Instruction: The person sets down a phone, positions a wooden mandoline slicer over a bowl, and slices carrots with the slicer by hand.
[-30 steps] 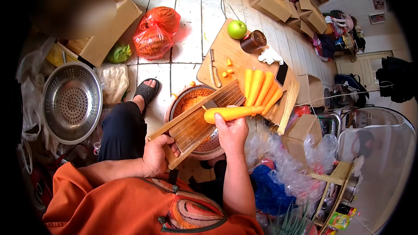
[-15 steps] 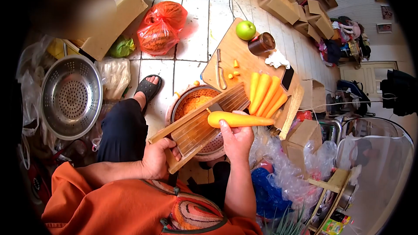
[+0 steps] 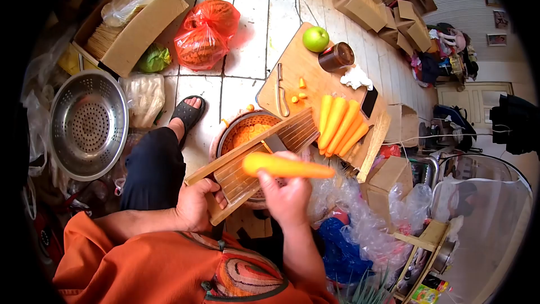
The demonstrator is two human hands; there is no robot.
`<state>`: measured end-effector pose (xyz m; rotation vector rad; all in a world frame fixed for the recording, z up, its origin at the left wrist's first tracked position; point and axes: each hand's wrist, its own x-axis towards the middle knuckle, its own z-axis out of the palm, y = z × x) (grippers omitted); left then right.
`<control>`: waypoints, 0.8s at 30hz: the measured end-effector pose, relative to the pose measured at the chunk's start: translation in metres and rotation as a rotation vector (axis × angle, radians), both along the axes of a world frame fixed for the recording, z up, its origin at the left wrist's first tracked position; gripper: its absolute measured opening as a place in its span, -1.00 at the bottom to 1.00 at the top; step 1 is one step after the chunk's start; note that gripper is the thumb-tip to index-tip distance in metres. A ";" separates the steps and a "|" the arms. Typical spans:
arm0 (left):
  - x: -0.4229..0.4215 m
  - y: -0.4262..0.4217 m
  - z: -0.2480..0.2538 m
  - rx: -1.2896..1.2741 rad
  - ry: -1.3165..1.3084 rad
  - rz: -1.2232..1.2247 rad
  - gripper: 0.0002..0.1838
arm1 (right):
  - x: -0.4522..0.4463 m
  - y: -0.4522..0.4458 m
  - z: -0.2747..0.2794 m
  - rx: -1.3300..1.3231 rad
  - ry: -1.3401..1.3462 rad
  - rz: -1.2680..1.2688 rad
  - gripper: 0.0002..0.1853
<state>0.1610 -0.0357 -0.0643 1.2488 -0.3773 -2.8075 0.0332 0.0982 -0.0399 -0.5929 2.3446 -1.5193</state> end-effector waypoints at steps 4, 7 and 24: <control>0.001 0.001 0.001 -0.009 -0.010 -0.005 -0.82 | -0.039 0.007 -0.023 -0.051 -0.048 -0.206 -0.65; 0.000 0.000 0.003 -0.033 -0.011 0.001 -0.82 | -0.083 0.031 -0.053 0.013 0.018 -0.303 -0.71; 0.000 -0.003 0.001 -0.049 -0.006 -0.021 -0.87 | -0.022 0.012 -0.015 0.176 0.096 -0.094 -0.59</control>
